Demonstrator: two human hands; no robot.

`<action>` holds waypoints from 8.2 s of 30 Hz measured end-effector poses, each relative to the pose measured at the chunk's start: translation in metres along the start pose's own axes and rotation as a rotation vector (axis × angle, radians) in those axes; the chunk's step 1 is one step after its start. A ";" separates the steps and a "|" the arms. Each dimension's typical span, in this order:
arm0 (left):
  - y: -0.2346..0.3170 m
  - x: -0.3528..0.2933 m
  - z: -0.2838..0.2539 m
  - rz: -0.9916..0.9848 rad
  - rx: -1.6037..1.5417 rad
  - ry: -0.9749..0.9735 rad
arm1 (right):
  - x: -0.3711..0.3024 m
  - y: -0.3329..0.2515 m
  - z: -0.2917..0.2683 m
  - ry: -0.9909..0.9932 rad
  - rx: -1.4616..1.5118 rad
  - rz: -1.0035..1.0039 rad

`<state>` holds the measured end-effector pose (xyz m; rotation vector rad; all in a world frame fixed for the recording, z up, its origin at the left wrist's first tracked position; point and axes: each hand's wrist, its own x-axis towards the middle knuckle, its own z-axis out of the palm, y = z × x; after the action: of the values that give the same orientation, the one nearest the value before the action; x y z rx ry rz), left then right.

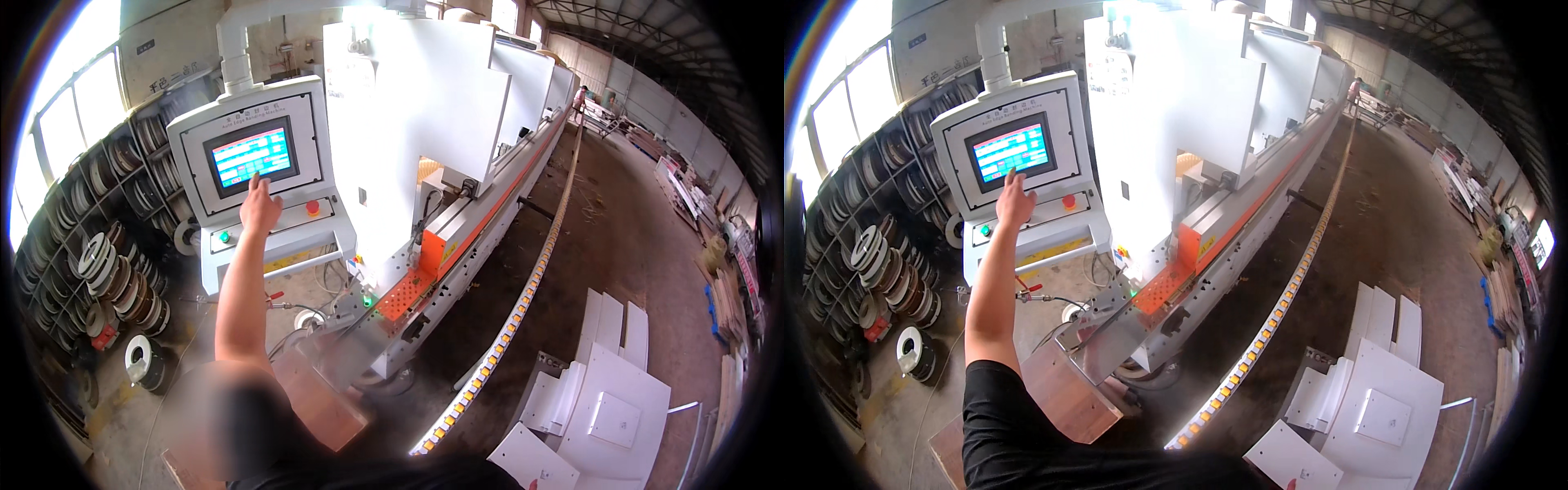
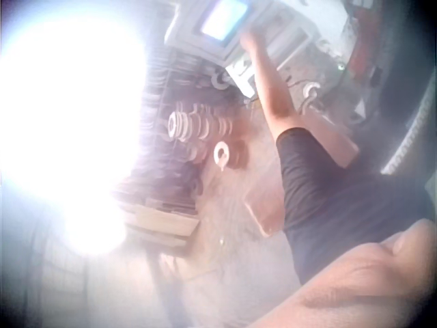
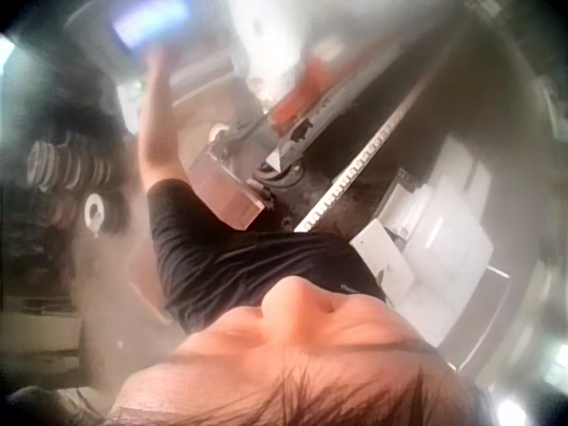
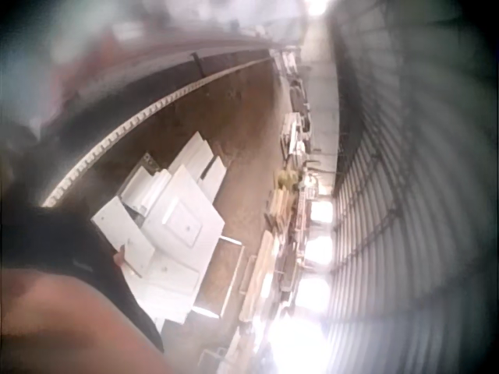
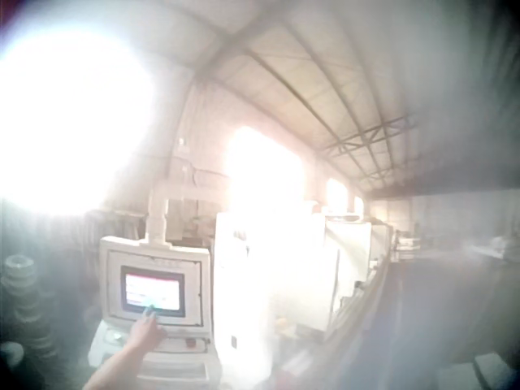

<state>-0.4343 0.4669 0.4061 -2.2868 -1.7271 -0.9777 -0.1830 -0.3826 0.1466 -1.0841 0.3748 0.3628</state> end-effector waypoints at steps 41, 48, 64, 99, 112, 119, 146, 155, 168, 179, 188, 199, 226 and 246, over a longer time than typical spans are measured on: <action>-0.079 -0.036 0.018 0.204 0.013 -0.025 | 0.011 0.113 0.239 -0.567 -0.419 0.367; -0.068 0.052 0.051 0.027 0.080 -0.052 | 0.023 0.110 0.221 -0.459 -0.304 0.374; 0.033 -0.310 0.035 0.618 -0.565 -0.495 | 0.063 0.191 0.267 -0.497 -0.415 0.577; 0.207 -0.395 0.230 0.528 -0.103 -0.748 | 0.038 0.069 -0.069 -0.225 -0.895 0.240; 0.282 -0.569 0.124 1.053 -0.493 -0.975 | 0.085 0.064 -0.292 0.433 -0.871 0.222; 0.280 -0.631 0.089 1.001 -0.255 -0.995 | 0.126 0.017 -0.385 1.179 -0.966 0.227; 0.362 -0.675 0.080 0.842 -0.553 -1.592 | 0.089 0.104 -0.251 0.374 0.543 0.240; 0.413 -0.739 0.109 -0.068 -0.830 -1.927 | 0.048 0.108 -0.183 -0.129 0.260 0.466; 0.293 -0.638 0.122 -0.035 -0.699 -1.354 | 0.073 0.088 -0.222 0.561 0.510 0.252; 0.115 -0.560 0.045 -0.714 -0.916 -0.764 | 0.108 0.045 -0.010 -0.147 -0.203 0.436; -0.075 -0.611 0.028 -0.975 -0.734 -0.336 | 0.122 0.146 0.191 -0.656 -0.579 0.536; -0.029 -0.584 0.005 -0.164 -0.182 -0.344 | 0.082 0.202 0.280 -1.020 -0.429 0.693; 0.107 -0.496 0.122 0.431 0.042 -0.548 | 0.082 0.124 -0.265 -0.396 -1.379 0.231; 0.235 -0.455 0.225 0.547 -0.139 -0.540 | 0.158 0.087 -0.273 -0.667 -1.746 0.053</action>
<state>-0.1943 0.1135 0.0446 -3.0692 -1.0426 -0.4028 -0.1157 -0.5760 -0.1089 -2.4930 -0.7121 1.1444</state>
